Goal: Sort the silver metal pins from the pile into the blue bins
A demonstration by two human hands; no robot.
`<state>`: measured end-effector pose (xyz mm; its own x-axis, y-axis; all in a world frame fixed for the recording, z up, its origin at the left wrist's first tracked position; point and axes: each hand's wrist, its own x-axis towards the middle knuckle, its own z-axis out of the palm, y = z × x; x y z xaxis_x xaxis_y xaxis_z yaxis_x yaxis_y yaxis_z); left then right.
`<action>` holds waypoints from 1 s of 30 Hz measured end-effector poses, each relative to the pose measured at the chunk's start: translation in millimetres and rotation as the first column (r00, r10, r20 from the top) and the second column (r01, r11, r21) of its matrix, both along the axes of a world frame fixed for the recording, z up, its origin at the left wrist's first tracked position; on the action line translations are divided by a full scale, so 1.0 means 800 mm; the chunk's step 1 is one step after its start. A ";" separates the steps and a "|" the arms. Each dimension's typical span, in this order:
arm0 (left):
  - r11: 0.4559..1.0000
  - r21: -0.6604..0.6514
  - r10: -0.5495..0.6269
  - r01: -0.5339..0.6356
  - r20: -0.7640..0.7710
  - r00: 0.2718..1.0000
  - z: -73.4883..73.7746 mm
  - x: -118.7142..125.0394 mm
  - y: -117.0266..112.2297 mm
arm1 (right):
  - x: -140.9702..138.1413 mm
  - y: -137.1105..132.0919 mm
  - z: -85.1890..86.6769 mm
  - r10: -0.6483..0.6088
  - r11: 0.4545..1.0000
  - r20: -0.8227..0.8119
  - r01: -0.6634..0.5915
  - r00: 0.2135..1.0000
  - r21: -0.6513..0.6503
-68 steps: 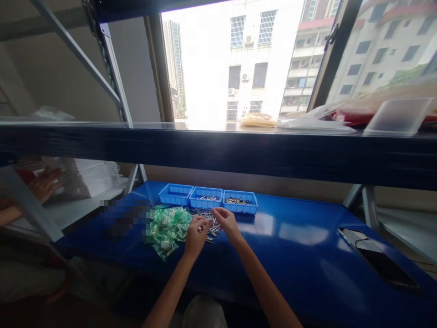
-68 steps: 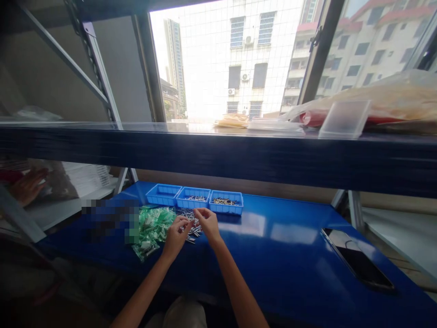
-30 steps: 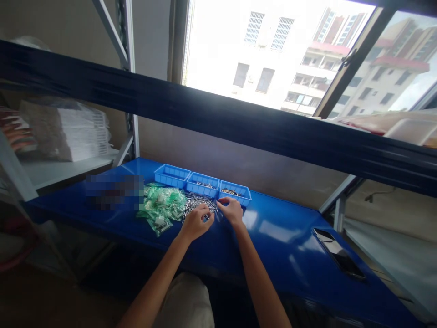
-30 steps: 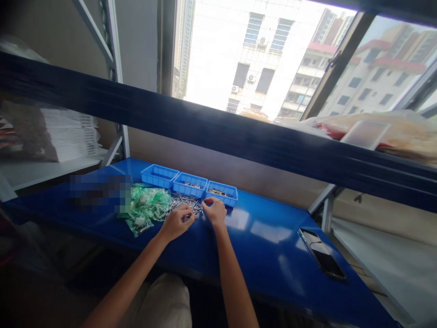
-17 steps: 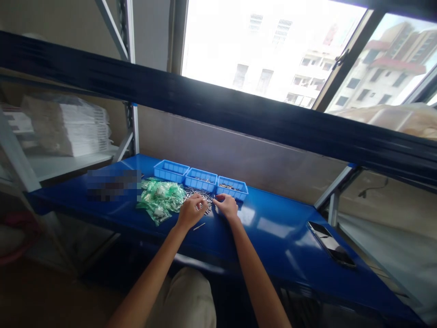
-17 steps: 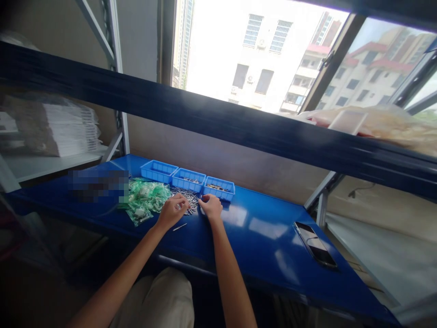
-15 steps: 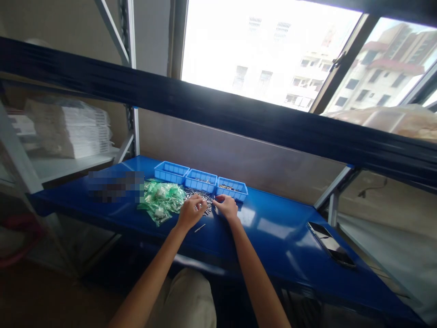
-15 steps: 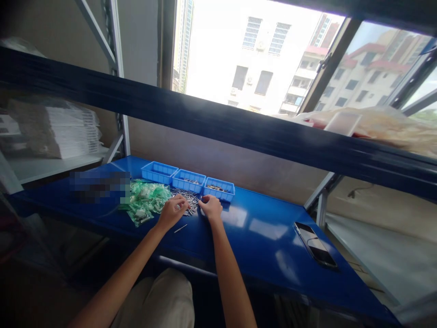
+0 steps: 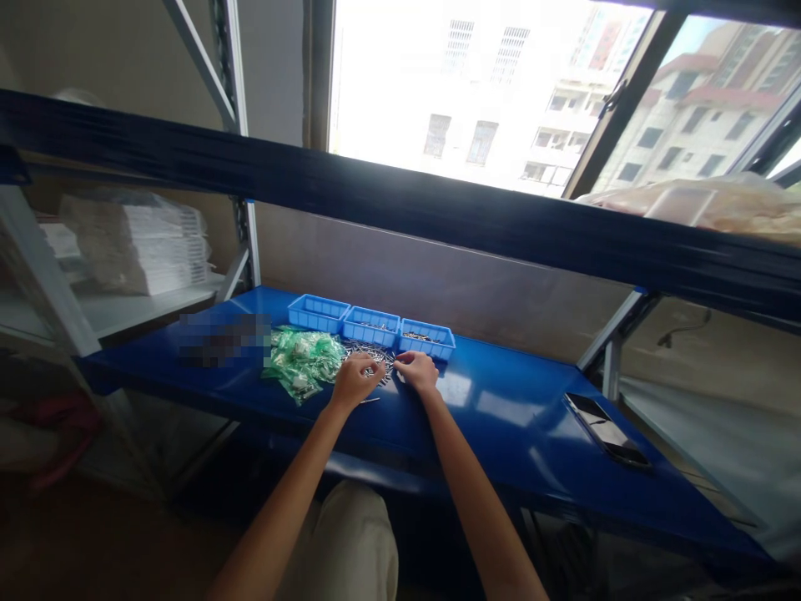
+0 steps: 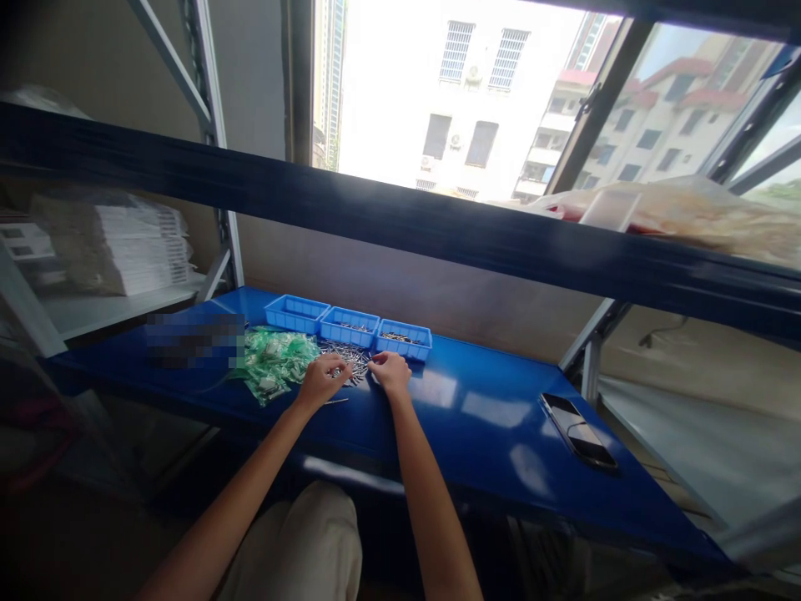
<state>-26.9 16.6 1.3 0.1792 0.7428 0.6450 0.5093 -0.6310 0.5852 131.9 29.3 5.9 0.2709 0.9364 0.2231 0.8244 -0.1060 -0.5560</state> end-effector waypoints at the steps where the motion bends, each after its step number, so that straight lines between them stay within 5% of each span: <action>1: 1.000 0.013 -0.002 0.002 0.005 1.000 0.000 0.000 -0.002 | -0.001 0.000 -0.001 -0.019 1.000 0.019 0.019 1.000 0.005; 7: 1.000 0.027 0.008 -0.006 -0.082 0.997 0.004 -0.009 -0.037 | -0.003 0.005 -0.005 -0.057 0.998 0.070 0.055 0.996 0.024; 16: 0.976 -0.199 0.018 -0.090 -0.335 0.942 -0.001 -0.053 -0.064 | -0.005 0.010 -0.006 -0.043 0.999 0.086 0.043 0.995 0.013; 20: 0.983 -0.162 0.045 -0.083 -0.228 0.973 0.004 -0.040 -0.059 | -0.009 0.011 -0.006 -0.080 0.997 0.087 0.080 0.993 0.003; 25: 0.997 -0.045 0.062 -0.058 0.091 0.994 0.028 -0.009 -0.038 | -0.014 0.011 -0.007 -0.075 0.997 0.091 0.074 0.993 0.011; 30: 0.984 -0.011 0.175 -0.178 0.264 0.949 0.025 0.001 0.002 | -0.011 0.012 -0.002 -0.085 0.996 0.063 0.085 0.994 0.014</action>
